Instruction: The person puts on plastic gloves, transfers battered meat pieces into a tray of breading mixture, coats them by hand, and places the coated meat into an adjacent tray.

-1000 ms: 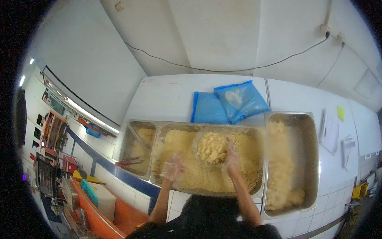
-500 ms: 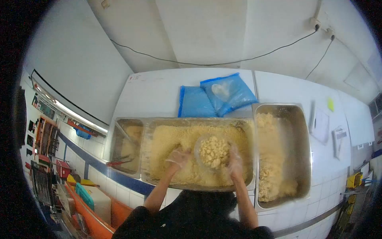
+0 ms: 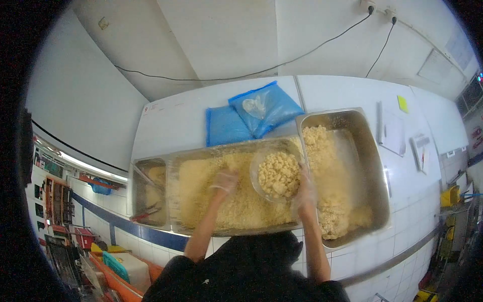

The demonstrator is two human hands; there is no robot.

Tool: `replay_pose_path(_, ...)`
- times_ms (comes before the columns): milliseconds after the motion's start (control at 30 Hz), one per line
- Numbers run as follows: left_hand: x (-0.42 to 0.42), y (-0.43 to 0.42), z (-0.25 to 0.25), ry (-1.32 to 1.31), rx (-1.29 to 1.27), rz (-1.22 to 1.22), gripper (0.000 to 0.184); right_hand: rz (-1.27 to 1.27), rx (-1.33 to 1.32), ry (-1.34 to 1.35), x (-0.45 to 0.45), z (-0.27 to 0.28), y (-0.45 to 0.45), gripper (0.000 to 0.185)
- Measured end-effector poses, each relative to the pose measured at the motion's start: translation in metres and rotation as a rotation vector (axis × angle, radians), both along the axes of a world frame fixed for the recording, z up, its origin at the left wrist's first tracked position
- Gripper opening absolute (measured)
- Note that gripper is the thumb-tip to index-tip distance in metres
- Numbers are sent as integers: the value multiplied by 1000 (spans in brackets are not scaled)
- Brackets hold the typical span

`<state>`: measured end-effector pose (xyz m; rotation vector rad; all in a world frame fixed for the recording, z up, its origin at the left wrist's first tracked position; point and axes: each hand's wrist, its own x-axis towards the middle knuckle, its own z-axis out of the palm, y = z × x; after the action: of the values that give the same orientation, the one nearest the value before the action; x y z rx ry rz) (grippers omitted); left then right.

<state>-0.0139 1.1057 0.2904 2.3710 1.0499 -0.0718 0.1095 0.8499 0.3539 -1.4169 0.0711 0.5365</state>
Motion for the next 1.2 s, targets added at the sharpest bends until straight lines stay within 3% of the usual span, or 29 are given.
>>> replay_pose_path(33, 18, -21, 13, 139, -87, -69, 41, -12, 43, -36, -5, 14, 3, 55)
replay_pose_path(67, 29, -33, 23, 277, -172, -140, 43, -34, 24, 73, -21, 70, 17, 54)
replay_pose_path(100, 31, -36, 26, 274, -173, -142, 43, -46, 13, 126, -21, 73, 16, 54)
replay_pose_path(133, 33, -39, 27, 213, -130, -452, 49, -58, 3, 179, -22, 77, 15, 54)
replay_pose_path(200, 34, -48, 26, 138, -78, -749, 55, 51, 118, 25, 0, 11, -3, 51)
replay_pose_path(267, 29, -76, 17, -318, -418, -721, 58, 62, 215, -13, 2, 28, -3, 50)
replay_pose_path(333, 27, -113, 30, -316, 11, -795, 62, 84, 316, -47, 4, 36, 0, 49)
replay_pose_path(433, 14, -130, 86, -263, 221, -882, 65, 34, 239, 60, 1, 29, 2, 53)
replay_pose_path(533, -7, -87, 3, -213, 309, -941, 60, 74, 253, 34, 1, 23, 0, 54)
replay_pose_path(600, -30, -48, -2, 5, 290, -978, 50, -38, 264, 56, -3, 36, -1, 54)
replay_pose_path(667, -45, -24, 88, 189, 258, -932, 43, -77, 248, 30, 1, 13, -11, 54)
replay_pose_path(733, -55, 8, 75, 73, 357, -797, 41, -108, 233, 0, 2, 14, -12, 54)
replay_pose_path(800, -54, 18, 60, -40, 432, -626, 40, -102, 274, 240, -4, 38, -14, 51)
replay_pose_path(867, -21, 13, 46, -320, 429, -162, 40, -19, 144, 106, -11, 16, -19, 52)
replay_pose_path(933, 11, -7, 20, -313, 356, -110, 41, 73, 19, -38, -11, -10, -27, 53)
replay_pose_path(967, 27, -21, 38, -95, 212, -285, 39, 57, 52, 65, -4, -21, -29, 53)
replay_pose_path(1033, 41, -63, 54, -83, 70, -426, 34, 70, 79, 170, -3, -16, -22, 53)
replay_pose_path(1067, 38, -81, 50, -290, 89, -395, 30, 10, 143, 151, -7, 2, -15, 54)
replay_pose_path(1100, 33, -80, 66, -290, 95, -375, 30, -56, 210, 136, -8, 11, -10, 55)
replay_pose_path(1167, 21, -76, 92, -264, -20, -337, 28, -10, 146, 117, 2, -25, -15, 56)
replay_pose_path(1200, 10, -66, 81, -269, -15, -329, 28, 12, 117, 103, 3, -24, -11, 56)
